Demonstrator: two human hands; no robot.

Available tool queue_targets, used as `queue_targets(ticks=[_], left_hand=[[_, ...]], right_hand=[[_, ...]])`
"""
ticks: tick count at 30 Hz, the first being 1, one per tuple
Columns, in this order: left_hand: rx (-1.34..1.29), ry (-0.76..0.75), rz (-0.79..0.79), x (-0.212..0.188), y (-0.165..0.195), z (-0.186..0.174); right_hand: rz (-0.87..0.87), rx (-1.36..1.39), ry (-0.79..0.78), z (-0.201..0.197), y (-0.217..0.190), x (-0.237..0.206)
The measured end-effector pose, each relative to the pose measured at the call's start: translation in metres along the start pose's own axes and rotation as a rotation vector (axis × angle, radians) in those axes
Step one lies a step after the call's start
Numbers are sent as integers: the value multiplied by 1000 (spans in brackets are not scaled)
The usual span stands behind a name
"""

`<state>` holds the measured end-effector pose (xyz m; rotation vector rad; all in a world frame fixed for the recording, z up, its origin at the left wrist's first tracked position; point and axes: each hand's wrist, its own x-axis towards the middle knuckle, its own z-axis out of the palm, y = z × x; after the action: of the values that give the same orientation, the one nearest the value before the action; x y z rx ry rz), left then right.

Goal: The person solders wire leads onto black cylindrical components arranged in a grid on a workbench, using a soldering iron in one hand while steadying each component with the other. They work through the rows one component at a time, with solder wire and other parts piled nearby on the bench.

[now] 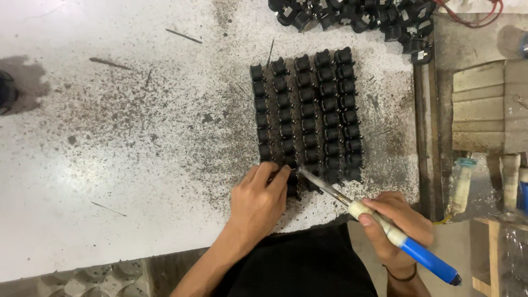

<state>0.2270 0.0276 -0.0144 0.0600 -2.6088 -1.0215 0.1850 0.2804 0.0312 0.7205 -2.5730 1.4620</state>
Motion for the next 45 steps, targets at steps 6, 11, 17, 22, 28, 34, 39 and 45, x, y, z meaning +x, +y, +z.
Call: queue_targets(ticks=[6,11,17,22,28,34,39,45], left_hand=[[-33,-30,6,1,-1,5],[-58,-80,9,3,2,6],[-51,-99,-2,10,6,5],[-49,-89,-17,7,3,14],[-62,94,-1,22,16,-5],[-76,355,16,10,26,-64],[-40,81,-24,-5,8,-26],[-52,-12,26,-17,5,-4]], right_hand=[[21,-42,-23,5,-11,8],[-55,-153,-104,7,-29,22],[-176,-222,-128,10,-45,38],[-191,-224,-127,13,-53,47],[-120,-225,-197,2,-43,40],[111,85,-13,-12,-15,14],[40,53,-29,-9,-10,-16],[52,0,-10,-9,-13,-25]])
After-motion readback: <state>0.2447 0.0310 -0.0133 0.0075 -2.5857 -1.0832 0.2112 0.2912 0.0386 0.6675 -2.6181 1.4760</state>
